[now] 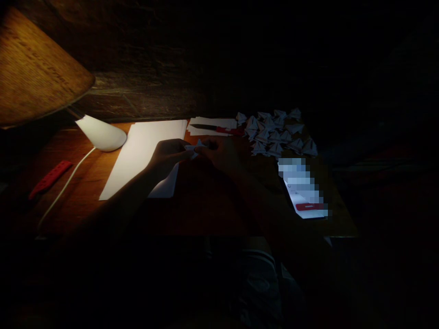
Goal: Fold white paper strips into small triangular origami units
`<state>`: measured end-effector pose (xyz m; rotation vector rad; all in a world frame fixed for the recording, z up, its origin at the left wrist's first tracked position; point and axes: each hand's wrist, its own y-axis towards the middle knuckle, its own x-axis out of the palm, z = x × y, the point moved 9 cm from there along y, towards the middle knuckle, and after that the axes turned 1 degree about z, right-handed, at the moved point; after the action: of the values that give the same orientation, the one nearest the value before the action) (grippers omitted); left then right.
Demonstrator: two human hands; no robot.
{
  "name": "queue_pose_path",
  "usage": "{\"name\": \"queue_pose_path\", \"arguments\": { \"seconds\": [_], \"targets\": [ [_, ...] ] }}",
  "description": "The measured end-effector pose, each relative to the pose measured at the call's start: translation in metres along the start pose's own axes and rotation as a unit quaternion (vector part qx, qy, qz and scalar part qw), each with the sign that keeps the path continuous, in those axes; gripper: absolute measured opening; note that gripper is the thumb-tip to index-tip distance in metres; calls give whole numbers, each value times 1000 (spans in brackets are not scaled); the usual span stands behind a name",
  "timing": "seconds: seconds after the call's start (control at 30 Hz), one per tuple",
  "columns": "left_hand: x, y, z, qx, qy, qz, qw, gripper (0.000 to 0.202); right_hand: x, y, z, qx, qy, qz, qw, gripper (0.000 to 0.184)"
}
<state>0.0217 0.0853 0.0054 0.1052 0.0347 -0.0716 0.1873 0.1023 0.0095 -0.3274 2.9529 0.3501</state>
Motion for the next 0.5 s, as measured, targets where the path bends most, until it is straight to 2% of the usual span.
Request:
{"name": "queue_pose_path", "arguments": {
  "seconds": [0.3,0.5],
  "targets": [
    [-3,1,4,14,34,-2,999,21,-2,-1,-1,-11,0,6,1000,33],
    [-3,2,0,9,8,2,1000,19,-3,-1,2,15,5,8,1000,25]
  ]
}}
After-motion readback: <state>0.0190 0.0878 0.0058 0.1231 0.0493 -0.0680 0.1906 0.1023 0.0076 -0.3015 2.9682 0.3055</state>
